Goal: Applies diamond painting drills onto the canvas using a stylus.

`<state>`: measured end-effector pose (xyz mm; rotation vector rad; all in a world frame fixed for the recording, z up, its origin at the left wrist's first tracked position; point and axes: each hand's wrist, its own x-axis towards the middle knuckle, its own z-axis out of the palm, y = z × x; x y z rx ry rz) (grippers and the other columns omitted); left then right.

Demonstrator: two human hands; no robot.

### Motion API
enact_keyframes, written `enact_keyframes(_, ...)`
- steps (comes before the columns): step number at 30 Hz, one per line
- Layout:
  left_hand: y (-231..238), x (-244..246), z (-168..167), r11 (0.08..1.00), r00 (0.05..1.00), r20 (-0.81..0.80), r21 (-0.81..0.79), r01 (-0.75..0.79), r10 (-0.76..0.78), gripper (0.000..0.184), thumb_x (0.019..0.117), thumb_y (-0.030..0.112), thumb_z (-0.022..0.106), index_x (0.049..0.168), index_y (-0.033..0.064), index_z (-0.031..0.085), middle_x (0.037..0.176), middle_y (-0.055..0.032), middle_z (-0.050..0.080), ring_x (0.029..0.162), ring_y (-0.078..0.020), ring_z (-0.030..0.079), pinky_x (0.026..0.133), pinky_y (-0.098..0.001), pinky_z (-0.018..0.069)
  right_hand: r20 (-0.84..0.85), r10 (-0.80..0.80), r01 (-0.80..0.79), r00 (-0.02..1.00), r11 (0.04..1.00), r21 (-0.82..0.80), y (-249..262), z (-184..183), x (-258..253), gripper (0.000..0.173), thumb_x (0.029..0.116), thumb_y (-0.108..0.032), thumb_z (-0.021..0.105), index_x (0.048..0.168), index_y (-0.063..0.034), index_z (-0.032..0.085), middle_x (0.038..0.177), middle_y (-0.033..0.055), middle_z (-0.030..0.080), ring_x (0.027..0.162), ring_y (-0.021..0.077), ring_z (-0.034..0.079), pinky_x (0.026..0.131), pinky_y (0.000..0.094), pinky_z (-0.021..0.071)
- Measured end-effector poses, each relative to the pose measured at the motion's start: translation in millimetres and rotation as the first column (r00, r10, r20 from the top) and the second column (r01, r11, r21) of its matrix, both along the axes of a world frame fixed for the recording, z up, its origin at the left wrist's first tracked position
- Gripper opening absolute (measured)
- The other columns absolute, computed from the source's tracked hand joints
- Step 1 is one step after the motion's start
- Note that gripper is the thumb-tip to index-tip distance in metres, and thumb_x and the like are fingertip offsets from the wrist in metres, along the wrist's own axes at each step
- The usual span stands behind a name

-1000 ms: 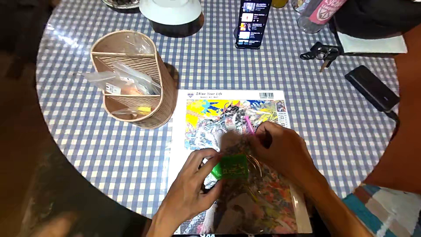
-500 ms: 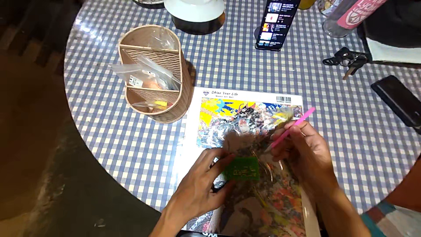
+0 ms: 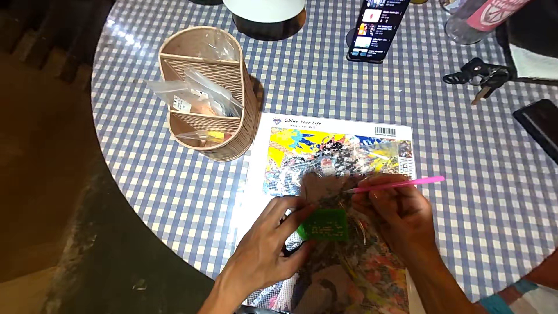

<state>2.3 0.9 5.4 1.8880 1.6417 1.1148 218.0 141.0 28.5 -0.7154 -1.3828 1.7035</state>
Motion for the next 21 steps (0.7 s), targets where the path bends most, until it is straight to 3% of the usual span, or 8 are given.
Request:
enact_keyframes(7, 0, 1, 0, 1.000, 1.000, -0.019, 0.003, -0.005, 0.005, 0.047, 0.0937, 0.037, 0.070, 0.133, 0.0106, 0.067, 0.128, -0.0099, 0.063, 0.113, -0.0123, 0.057, 0.094, -0.0209, 0.0475, 0.036, -0.019, 0.017, 0.999, 0.997, 0.077, -2, -1, 1, 0.018, 0.1028, -0.009, 0.061, 0.120, -0.0116, 0.060, 0.110, 0.0055, 0.073, 0.092, 0.0187, 0.076, 0.082, 0.0337, 0.0661)
enact_keyframes(10, 0, 2, 1, 1.000, 1.000, -0.006, -0.004, -0.007, 0.007, 0.046, 0.0932, 0.036, 0.070, 0.131, 0.0102, 0.068, 0.128, -0.0093, 0.063, 0.113, -0.0115, 0.058, 0.095, -0.0213, 0.0481, 0.143, -0.080, 0.043, 0.986, 0.969, 0.245, -8, 3, -2, 0.017, 0.1039, -0.018, 0.061, 0.121, -0.0155, 0.059, 0.106, -0.0021, 0.074, 0.087, 0.0144, 0.076, 0.078, 0.0314, 0.0668)
enact_keyframes(13, 0, 2, 1, 1.000, 1.000, -0.003, -0.017, -0.014, 0.014, 0.044, 0.0925, 0.035, 0.072, 0.129, 0.0113, 0.069, 0.127, -0.0071, 0.064, 0.113, -0.0099, 0.058, 0.094, -0.0211, 0.0484, 0.232, -0.099, -0.005, 0.968, 0.912, 0.409, -18, 6, 0, 0.017, 0.1046, -0.021, 0.060, 0.119, -0.0138, 0.060, 0.105, -0.0048, 0.072, 0.092, 0.0074, 0.072, 0.080, 0.0260, 0.0640)
enact_keyframes(17, -1, 2, 2, 0.999, 1.000, -0.011, -0.043, -0.028, 0.028, 0.047, 0.0928, 0.038, 0.071, 0.132, 0.0133, 0.069, 0.127, -0.0068, 0.064, 0.111, -0.0099, 0.058, 0.092, -0.0215, 0.0495, 0.271, -0.077, -0.084, 0.960, 0.840, 0.536, -35, -1, -4, 0.019, 0.1046, -0.017, 0.061, 0.115, -0.0022, 0.065, 0.108, 0.0032, 0.073, 0.101, 0.0066, 0.071, 0.089, 0.0241, 0.0616)
enact_keyframes(21, -2, 2, 2, 0.998, 0.999, -0.021, -0.047, -0.032, 0.031, 0.047, 0.0927, 0.039, 0.071, 0.132, 0.0125, 0.069, 0.127, -0.0065, 0.064, 0.113, -0.0095, 0.058, 0.092, -0.0214, 0.0498, 0.342, -0.061, -0.183, 0.938, 0.751, 0.634, -38, -5, -11, 0.020, 0.1047, -0.016, 0.060, 0.111, 0.0013, 0.068, 0.105, 0.0081, 0.072, 0.098, 0.0040, 0.068, 0.088, 0.0177, 0.0572)
